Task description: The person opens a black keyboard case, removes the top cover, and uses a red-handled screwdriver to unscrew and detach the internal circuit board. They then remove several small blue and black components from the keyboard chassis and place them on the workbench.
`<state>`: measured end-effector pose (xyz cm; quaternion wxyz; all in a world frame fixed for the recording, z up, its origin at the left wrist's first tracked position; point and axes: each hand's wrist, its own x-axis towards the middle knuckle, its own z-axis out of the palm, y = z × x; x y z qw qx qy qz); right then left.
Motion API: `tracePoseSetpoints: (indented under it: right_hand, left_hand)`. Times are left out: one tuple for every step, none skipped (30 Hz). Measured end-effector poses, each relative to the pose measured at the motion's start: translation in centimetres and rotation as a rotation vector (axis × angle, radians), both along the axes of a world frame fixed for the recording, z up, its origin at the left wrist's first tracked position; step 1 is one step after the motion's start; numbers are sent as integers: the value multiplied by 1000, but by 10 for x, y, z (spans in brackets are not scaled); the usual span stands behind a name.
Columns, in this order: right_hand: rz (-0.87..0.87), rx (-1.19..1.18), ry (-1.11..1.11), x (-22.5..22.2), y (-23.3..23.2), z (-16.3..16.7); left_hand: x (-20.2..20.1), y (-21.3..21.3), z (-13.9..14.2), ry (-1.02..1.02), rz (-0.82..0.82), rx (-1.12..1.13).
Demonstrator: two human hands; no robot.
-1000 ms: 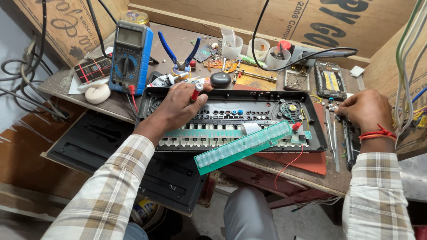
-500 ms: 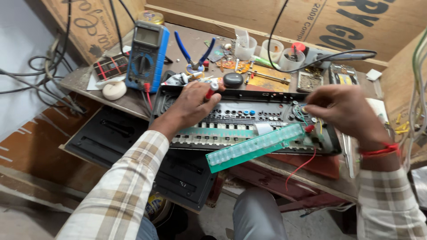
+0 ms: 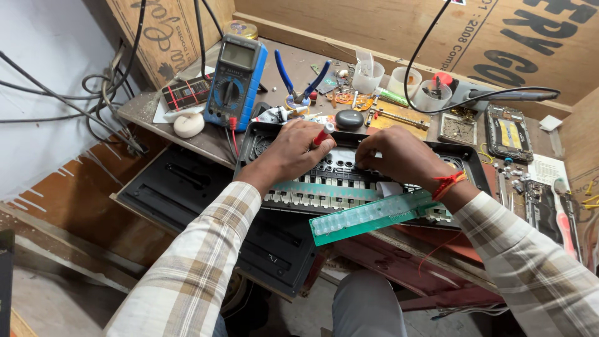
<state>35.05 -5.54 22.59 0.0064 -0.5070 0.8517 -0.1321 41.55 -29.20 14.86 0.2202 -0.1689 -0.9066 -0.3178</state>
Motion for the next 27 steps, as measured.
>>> tracePoseSetpoints:
  right_hand:
    - [-11,-6,-20,-1,2,-1]
    - [-22,-15,-38,-2,3,-2]
    - [-21,-16,-31,-4,4,-4]
    - [-20,-17,-22,-4,5,-4]
    - [-20,-19,-13,-5,5,-5]
    - [6,-32,9,-5,5,-6]
    - [30,-45,31,-5,5,-7]
    - [55,-59,53,-6,5,-8]
    - [32,-45,53,-6,5,-9]
    - [9,-32,50,-6,5,-9]
    - [-15,-19,49,-6,4,-10]
    - [-12,-17,44,-6,3,-10]
    - [-9,-16,39,-7,3,-9]
    - [-6,-15,35,-7,2,-9]
    - [34,-33,31,-7,2,-8]
    - [74,-51,27,-7,3,-6]
    - [113,-68,22,-6,3,-4]
    - [104,-64,32,-4,2,-3]
    - [93,-60,43,-1,2,-3]
    - [83,-56,54,1,2,-1]
    - [106,-46,60,2,2,2]
    - [130,-35,63,2,2,6]
    - [150,-25,64,4,3,8]
    - [90,-87,3,5,8,12]
    - [33,-148,-54,4,14,16]
    - [-25,-208,-115,4,19,17]
    - [-87,-245,-101,3,27,18]
  left_hand:
    - [0,0,-1,4,1,-4]
    - [-1,-1,-2,-2,1,1]
    - [-1,-1,-2,-8,0,3]
    - [-1,-2,-2,-12,-1,6]
    - [-1,-3,-2,-4,-7,9]
    - [-1,-3,-2,3,-14,14]
    - [-1,-3,-1,11,-21,18]
    - [-1,-3,-1,1,-16,19]
    - [-1,-3,0,-8,-11,19]
    - [0,-3,1,-18,-6,20]
    - [0,-3,2,-30,-7,16]
    - [1,-3,3,-42,-5,13]
    - [1,-3,4,-53,-5,9]
    - [1,-3,5,-63,4,8]
    - [1,-3,5,-73,12,7]
    - [0,-3,6,-82,21,5]
    - [0,-4,6,-76,14,9]
    - [0,-4,5,-70,8,12]
    - [0,-4,5,-64,-1,16]
    - [-1,-4,5,-51,-6,23]
    - [-2,-4,4,-40,-10,31]
    - [-1,-4,3,-31,-13,39]
    - [0,-4,2,-10,-10,36]
    - [-1,-4,1,15,-10,33]
    - [-3,-4,2,43,-9,29]
    - [-3,-5,1,16,-1,29]
    - [-3,-6,1,-11,5,30]
